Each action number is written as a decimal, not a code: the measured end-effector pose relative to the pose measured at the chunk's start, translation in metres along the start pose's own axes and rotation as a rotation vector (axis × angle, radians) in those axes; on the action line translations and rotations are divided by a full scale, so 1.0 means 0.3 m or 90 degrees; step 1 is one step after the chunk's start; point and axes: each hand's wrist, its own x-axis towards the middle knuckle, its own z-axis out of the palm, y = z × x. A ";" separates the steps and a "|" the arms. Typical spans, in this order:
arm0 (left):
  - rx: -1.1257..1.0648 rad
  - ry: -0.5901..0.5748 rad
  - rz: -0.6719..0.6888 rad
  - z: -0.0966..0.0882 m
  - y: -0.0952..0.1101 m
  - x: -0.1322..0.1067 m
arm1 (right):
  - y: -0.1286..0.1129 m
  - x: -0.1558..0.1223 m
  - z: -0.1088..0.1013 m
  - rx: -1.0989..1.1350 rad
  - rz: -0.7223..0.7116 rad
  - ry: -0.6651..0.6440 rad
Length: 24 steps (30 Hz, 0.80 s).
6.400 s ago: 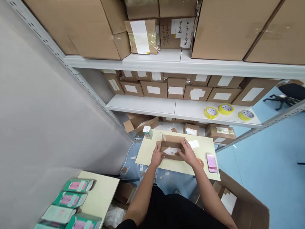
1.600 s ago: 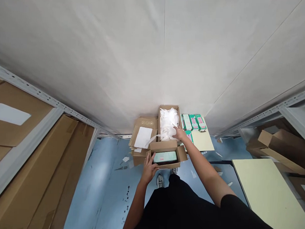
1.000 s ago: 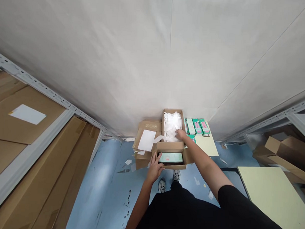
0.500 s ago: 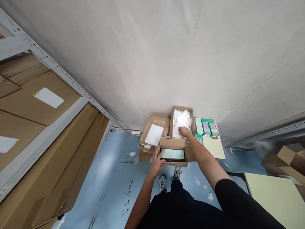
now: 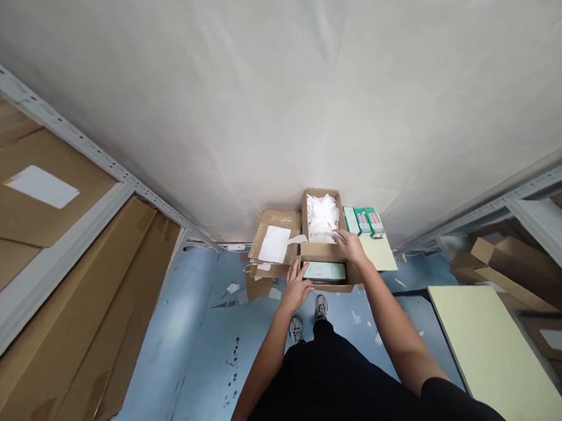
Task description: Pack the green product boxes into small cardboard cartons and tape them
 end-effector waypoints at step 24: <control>0.046 -0.142 0.329 0.474 0.651 0.342 | 0.397 -1.076 -0.439 -0.065 0.214 0.335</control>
